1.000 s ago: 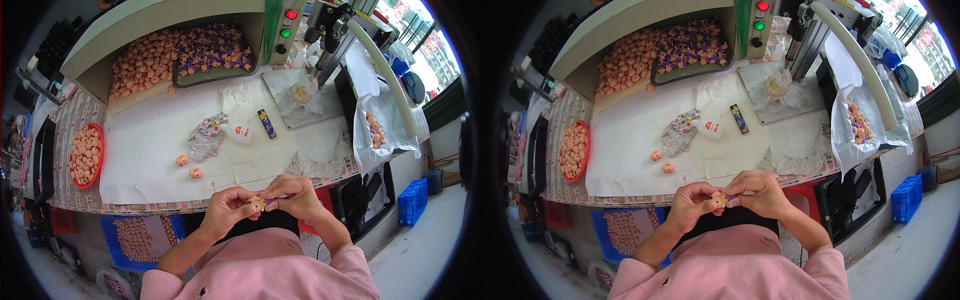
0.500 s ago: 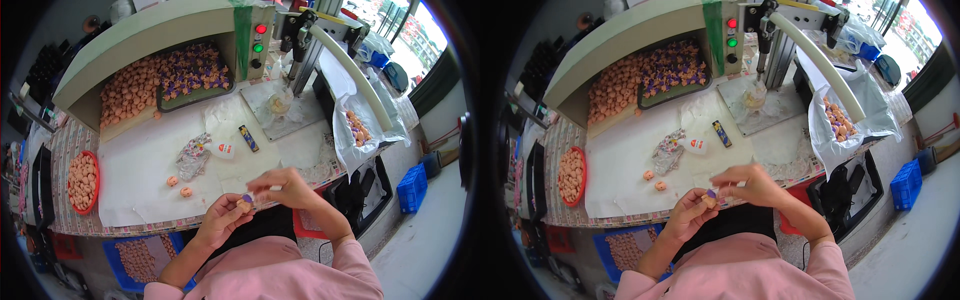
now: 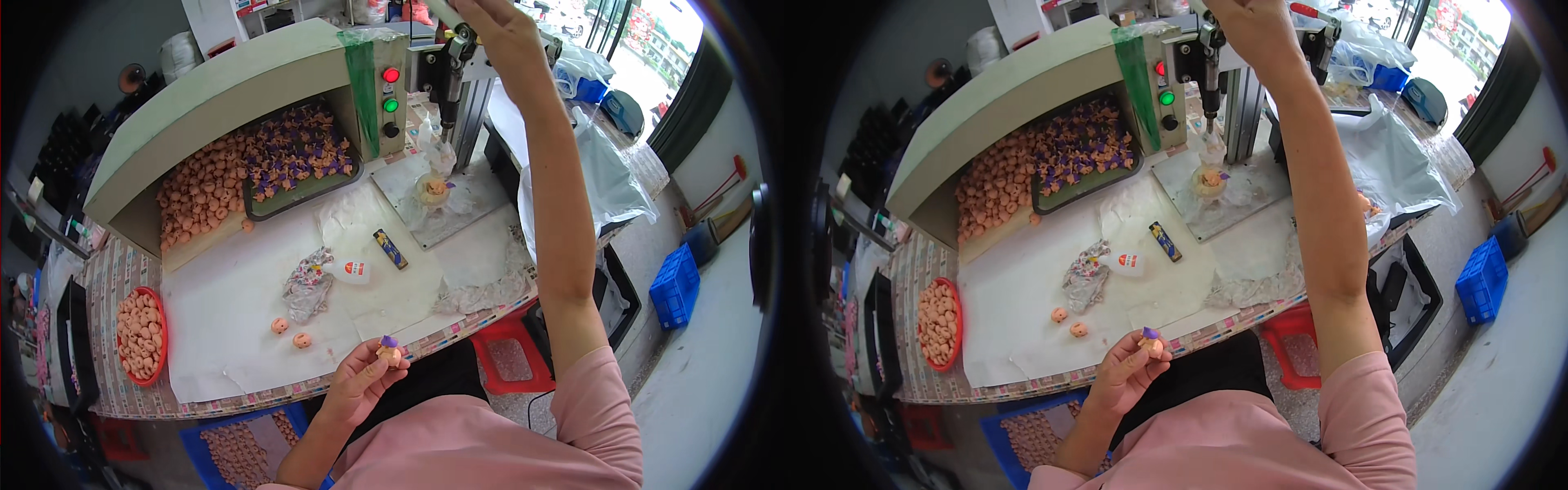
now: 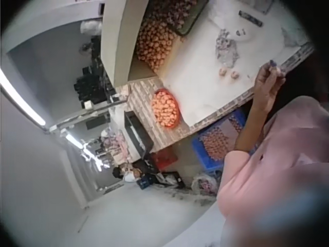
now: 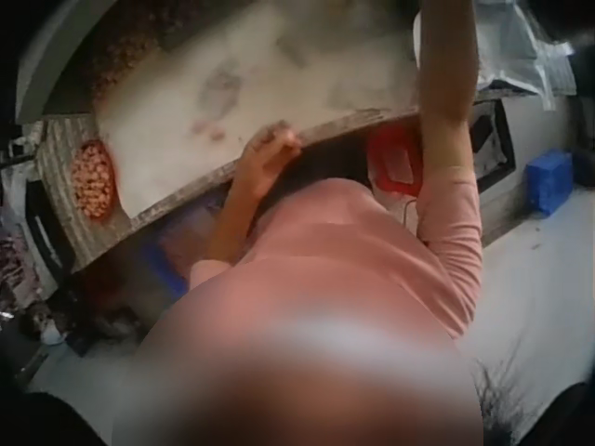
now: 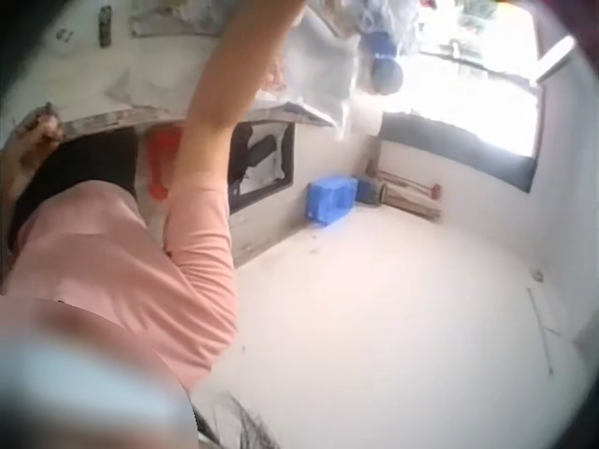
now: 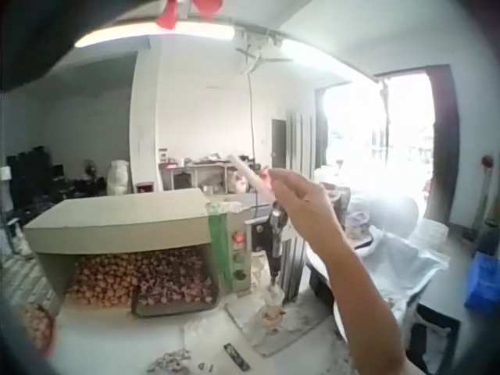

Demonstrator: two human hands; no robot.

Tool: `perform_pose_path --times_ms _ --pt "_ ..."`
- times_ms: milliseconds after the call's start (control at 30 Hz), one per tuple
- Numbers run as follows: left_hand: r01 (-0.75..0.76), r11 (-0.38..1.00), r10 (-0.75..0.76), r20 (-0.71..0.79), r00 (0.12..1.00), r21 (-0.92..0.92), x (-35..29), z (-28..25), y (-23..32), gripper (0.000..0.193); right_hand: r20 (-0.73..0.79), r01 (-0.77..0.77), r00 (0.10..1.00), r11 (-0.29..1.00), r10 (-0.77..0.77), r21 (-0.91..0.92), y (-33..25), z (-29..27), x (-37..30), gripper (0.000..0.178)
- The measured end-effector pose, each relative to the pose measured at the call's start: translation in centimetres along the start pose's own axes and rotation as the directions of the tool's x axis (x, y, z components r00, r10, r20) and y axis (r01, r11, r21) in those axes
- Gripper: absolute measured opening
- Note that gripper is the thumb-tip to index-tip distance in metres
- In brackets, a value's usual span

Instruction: Manually assemble and inspect small plastic toy head components using a press jig at a factory workbench.

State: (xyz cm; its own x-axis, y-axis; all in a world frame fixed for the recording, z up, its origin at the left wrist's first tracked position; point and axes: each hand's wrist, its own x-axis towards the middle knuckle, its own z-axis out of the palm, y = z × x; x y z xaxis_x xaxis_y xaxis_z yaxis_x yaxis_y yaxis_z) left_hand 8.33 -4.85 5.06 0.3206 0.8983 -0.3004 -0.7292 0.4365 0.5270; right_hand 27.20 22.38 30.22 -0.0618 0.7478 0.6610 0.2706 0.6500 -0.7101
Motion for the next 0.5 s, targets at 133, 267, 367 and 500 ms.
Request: perform_pose_path --times_ms 133,267,367,500 --pt "-0.065 0.998 0.064 -0.034 0.997 -0.021 -1.1 -1.3 1.1 0.031 -0.323 0.168 0.899 0.914 -0.296 -0.369 6.4 0.0 -4.8 0.024" --pt "-0.105 0.995 0.104 -0.124 0.987 0.003 -1.5 -3.4 2.6 0.032 0.019 -0.289 0.932 0.771 0.363 -0.567 9.8 -0.5 -13.4 0.022" --pt "-0.119 0.993 0.121 -0.118 0.986 0.023 -1.6 -2.7 3.3 0.031 0.07 -0.159 0.97 0.829 0.231 -0.536 16.2 1.2 -16.8 0.024" --pt "-0.121 0.992 0.122 -0.06 0.991 0.027 0.0 -1.5 3.2 0.03 0.046 0.039 0.999 0.844 -0.017 -0.536 17.6 2.4 -18.1 0.024"
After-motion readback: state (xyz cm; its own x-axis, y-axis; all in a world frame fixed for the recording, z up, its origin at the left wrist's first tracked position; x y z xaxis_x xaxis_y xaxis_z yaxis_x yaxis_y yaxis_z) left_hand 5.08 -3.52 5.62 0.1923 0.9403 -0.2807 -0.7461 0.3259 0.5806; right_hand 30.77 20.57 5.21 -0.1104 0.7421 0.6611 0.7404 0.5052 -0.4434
